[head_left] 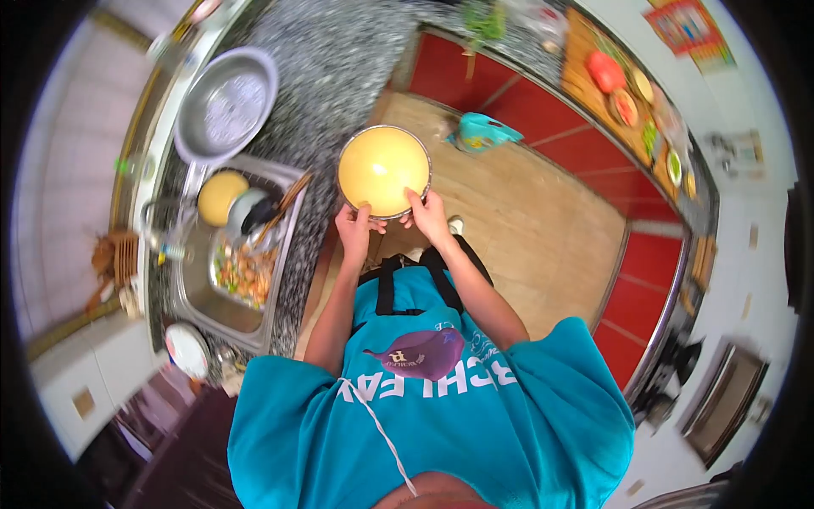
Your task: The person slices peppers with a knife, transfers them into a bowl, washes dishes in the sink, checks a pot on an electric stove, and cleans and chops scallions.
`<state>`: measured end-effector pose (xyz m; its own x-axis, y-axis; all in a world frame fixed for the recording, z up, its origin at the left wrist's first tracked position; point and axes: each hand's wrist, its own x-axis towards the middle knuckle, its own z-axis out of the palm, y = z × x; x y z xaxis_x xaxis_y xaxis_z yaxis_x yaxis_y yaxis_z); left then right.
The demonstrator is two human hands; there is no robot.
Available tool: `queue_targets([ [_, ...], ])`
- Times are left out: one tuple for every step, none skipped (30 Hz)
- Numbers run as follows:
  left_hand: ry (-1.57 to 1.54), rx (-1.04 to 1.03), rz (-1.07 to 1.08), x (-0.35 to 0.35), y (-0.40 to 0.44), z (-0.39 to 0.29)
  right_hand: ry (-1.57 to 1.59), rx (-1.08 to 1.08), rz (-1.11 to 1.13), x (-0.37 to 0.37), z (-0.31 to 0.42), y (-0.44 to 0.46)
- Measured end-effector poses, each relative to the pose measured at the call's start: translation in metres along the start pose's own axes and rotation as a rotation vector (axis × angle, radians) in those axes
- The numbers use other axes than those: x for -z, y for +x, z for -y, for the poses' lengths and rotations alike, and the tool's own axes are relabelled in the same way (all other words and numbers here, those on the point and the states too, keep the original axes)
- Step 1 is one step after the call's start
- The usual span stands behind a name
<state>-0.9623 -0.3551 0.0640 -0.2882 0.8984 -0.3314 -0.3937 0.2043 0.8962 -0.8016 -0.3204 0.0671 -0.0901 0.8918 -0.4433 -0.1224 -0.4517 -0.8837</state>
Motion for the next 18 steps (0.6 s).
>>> queue_targets([
  [0.025, 0.060, 0.081, -0.026, 0.004, 0.002, 0.051, 0.028, -0.092, 0.024, 0.004, -0.002],
  [0.051, 0.121, 0.161, -0.048, 0.006, 0.006, 0.077, 0.044, -0.139, 0.046, 0.006, -0.005],
  [0.059, 0.151, 0.234, -0.076, 0.011, 0.021, 0.086, 0.025, -0.223, 0.077, 0.008, -0.007],
  [0.080, 0.160, 0.277, -0.102, 0.012, 0.028, 0.090, 0.004, -0.306, 0.103, 0.009, -0.009],
  [0.106, 0.192, 0.336, -0.131, 0.013, 0.037, 0.109, 0.014, -0.367, 0.129, 0.010, -0.011],
  [0.130, 0.224, 0.390, -0.163, 0.012, 0.048, 0.129, 0.026, -0.398, 0.158, 0.014, -0.012],
  [0.177, 0.255, 0.390, -0.193, 0.011, 0.061, 0.127, 0.046, -0.452, 0.185, 0.021, -0.015],
  [0.195, 0.266, 0.427, -0.224, 0.008, 0.073, 0.125, 0.061, -0.508, 0.212, 0.027, -0.020],
  [0.180, 0.288, 0.458, -0.245, 0.004, 0.087, 0.149, 0.061, -0.550, 0.231, 0.031, -0.029],
  [0.161, 0.306, 0.487, -0.272, 0.000, 0.102, 0.141, 0.080, -0.611, 0.257, 0.037, -0.034],
  [0.172, 0.311, 0.530, -0.301, 0.000, 0.113, 0.127, 0.108, -0.675, 0.283, 0.047, -0.035],
  [0.164, 0.343, 0.571, -0.326, -0.001, 0.124, 0.145, 0.115, -0.713, 0.309, 0.052, -0.035],
  [0.159, 0.380, 0.601, -0.347, -0.006, 0.133, 0.127, 0.100, -0.748, 0.333, 0.054, -0.037],
  [0.173, 0.396, 0.625, -0.368, -0.011, 0.142, 0.105, 0.080, -0.778, 0.355, 0.057, -0.040],
  [0.193, 0.403, 0.657, -0.392, -0.013, 0.147, 0.154, 0.078, -0.798, 0.374, 0.061, -0.041],
  [0.210, 0.405, 0.689, -0.415, -0.012, 0.149, 0.163, 0.078, -0.814, 0.391, 0.068, -0.042],
  [0.219, 0.407, 0.698, -0.435, -0.011, 0.153, 0.208, 0.078, -0.849, 0.407, 0.072, -0.041],
  [0.263, 0.378, 0.729, -0.456, -0.011, 0.157, 0.253, 0.076, -0.880, 0.423, 0.077, -0.039],
])
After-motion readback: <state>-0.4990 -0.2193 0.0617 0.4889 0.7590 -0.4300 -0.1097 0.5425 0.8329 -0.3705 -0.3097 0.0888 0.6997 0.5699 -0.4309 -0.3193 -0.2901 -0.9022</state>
